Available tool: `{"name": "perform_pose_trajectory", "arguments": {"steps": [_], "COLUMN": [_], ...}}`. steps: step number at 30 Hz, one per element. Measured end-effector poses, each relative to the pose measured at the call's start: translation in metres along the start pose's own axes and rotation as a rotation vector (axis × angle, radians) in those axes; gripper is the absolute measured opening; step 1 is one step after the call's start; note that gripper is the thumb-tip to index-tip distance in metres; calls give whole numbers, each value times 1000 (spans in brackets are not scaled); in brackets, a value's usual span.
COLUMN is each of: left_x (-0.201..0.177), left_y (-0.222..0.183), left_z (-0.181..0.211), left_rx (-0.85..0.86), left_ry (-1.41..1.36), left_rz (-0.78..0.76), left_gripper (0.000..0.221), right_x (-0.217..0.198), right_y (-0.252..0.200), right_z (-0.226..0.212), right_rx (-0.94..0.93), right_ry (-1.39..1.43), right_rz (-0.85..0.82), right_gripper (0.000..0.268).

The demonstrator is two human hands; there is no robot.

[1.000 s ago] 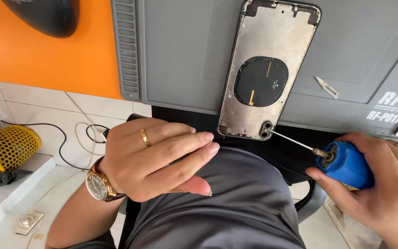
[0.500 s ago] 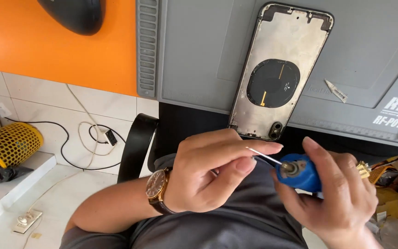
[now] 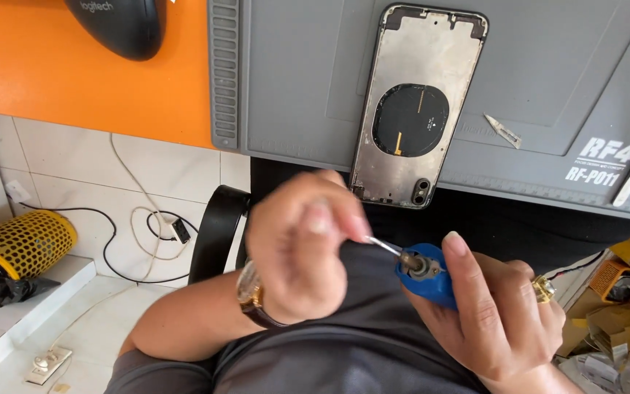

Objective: Repairing a mobile phone chassis by removing components and using an electric tool.

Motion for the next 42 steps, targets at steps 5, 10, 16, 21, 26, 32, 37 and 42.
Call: {"name": "perform_pose_trajectory", "arguments": {"steps": [5, 10, 16, 21, 26, 32, 37, 42], "left_x": [-53, -38, -44, -53, -54, -66, -82, -69], "left_y": [25, 14, 0, -15, -27, -28, -13, -18], "left_z": [17, 16, -5, -27, -44, -61, -68, -72], "left_rx": [20, 238, 128, -110, -291, -443, -431, -410], "left_ry": [-192, 430, 430, 407, 396, 356, 325, 270], "left_rz": [249, -613, -797, -831, -860, -798, -587, -632], "left_gripper": [37, 25, 25, 26, 18, 19, 12, 12], "right_x": [6, 8, 5, 8, 11, 5, -4, 0], "right_y": [-10, -11, 7, 5, 4, -5, -24, -26], "right_z": [8, 20, 24, 25, 27, 44, 73, 68], "right_rx": [-3, -78, -231, -295, -364, -385, -226, -214], "right_ry": [47, 80, 291, 291, 157, 88, 35, 37], "right_rz": [-25, -93, -230, -326, -382, -387, -370, -360], "right_gripper": [59, 56, 47, 49, 52, 53, 61, 64]}}
Point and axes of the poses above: each hand's wrist, its own y-axis towards the middle knuckle, its own x-axis out of the palm, z = x × y, the point moved 5 cm from there along y, towards the middle knuckle, and after that the axes turned 2 degrees about -y, right-handed, at the moved point
